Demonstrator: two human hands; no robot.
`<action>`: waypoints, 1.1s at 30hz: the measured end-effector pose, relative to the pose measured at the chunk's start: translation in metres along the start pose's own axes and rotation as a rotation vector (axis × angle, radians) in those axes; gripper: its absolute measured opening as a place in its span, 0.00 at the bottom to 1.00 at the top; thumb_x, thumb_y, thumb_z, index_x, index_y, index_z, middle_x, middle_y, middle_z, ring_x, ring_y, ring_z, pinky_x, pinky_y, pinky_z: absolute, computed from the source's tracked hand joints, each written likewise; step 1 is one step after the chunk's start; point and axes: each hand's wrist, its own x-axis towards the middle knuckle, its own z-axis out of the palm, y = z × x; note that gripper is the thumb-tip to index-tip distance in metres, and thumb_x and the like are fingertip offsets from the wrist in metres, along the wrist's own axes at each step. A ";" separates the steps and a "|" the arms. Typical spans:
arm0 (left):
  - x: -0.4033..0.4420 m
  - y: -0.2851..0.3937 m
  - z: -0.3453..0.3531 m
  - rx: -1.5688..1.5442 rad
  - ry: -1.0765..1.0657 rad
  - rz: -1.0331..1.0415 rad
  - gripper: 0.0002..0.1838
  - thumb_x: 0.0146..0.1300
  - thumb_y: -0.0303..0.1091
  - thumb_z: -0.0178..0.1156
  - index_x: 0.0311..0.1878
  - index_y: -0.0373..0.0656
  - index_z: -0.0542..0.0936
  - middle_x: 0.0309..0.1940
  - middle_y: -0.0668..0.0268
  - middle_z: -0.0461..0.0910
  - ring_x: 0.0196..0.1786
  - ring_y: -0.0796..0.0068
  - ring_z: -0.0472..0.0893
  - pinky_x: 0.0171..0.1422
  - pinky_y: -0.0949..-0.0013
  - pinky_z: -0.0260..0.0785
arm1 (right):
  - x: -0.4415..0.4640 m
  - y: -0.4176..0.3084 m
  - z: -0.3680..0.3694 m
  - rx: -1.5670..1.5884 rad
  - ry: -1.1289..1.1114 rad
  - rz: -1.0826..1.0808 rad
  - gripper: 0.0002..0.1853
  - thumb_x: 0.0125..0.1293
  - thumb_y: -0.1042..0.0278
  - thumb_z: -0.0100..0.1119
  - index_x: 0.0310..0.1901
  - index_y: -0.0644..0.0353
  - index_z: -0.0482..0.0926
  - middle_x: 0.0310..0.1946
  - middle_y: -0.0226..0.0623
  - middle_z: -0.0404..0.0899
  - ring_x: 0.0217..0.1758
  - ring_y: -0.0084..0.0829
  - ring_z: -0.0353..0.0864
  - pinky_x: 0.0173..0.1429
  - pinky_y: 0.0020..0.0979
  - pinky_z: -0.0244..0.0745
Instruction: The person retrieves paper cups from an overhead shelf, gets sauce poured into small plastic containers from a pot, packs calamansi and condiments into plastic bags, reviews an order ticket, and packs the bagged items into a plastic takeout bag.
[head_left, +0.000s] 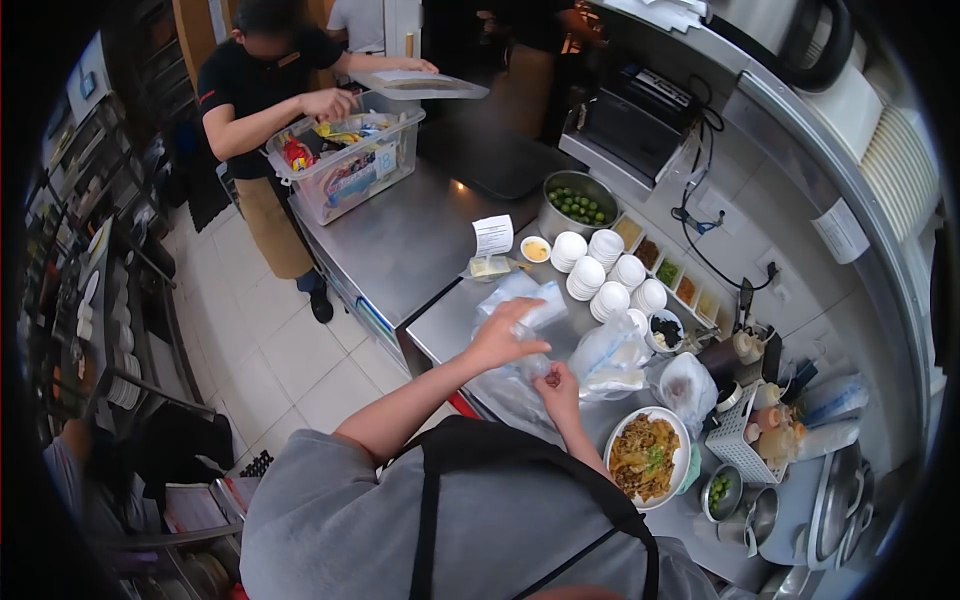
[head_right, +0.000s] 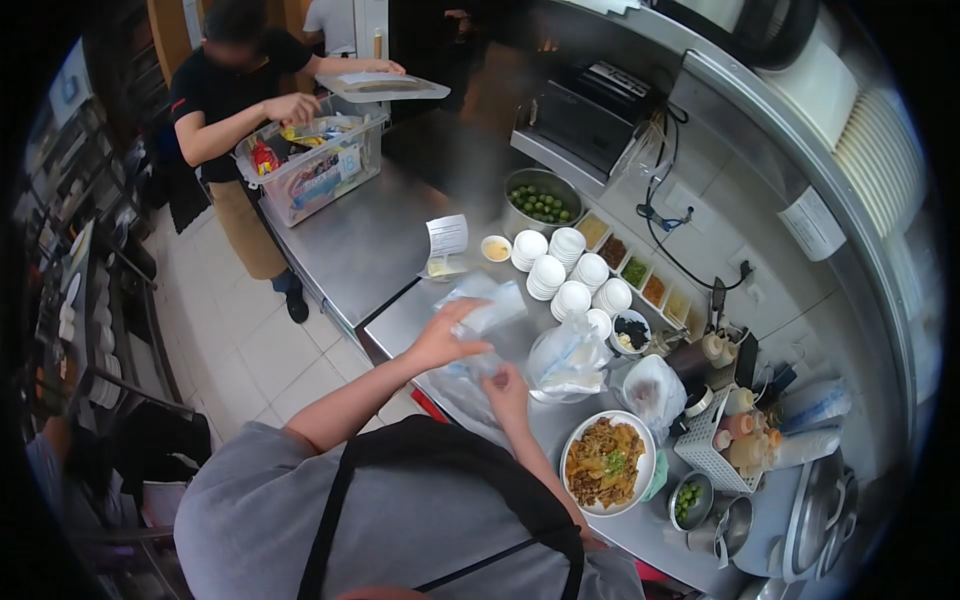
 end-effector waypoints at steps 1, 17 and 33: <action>-0.001 0.003 -0.005 0.125 -0.129 0.158 0.25 0.43 0.38 0.65 0.48 0.44 0.73 0.44 0.60 0.74 0.47 0.62 0.73 0.50 0.62 0.66 | -0.005 -0.010 0.000 -0.090 -0.008 -0.013 0.08 0.49 0.76 0.58 0.30 0.62 0.70 0.20 0.26 0.70 0.24 0.16 0.67 0.30 0.18 0.63; -0.033 -0.041 0.008 -0.200 -0.503 -0.131 0.13 0.41 0.28 0.63 0.34 0.40 0.76 0.32 0.58 0.77 0.39 0.59 0.77 0.46 0.65 0.67 | -0.008 -0.016 -0.014 0.360 -0.226 0.201 0.12 0.54 0.78 0.57 0.41 0.66 0.74 0.33 0.32 0.77 0.35 0.19 0.74 0.41 0.19 0.69; -0.042 -0.052 0.013 -0.418 -0.531 -0.200 0.11 0.44 0.28 0.63 0.33 0.41 0.75 0.30 0.65 0.76 0.37 0.73 0.75 0.45 0.71 0.65 | -0.008 -0.015 -0.009 0.188 -0.215 0.114 0.06 0.51 0.78 0.60 0.29 0.62 0.71 0.23 0.29 0.73 0.27 0.17 0.71 0.32 0.17 0.66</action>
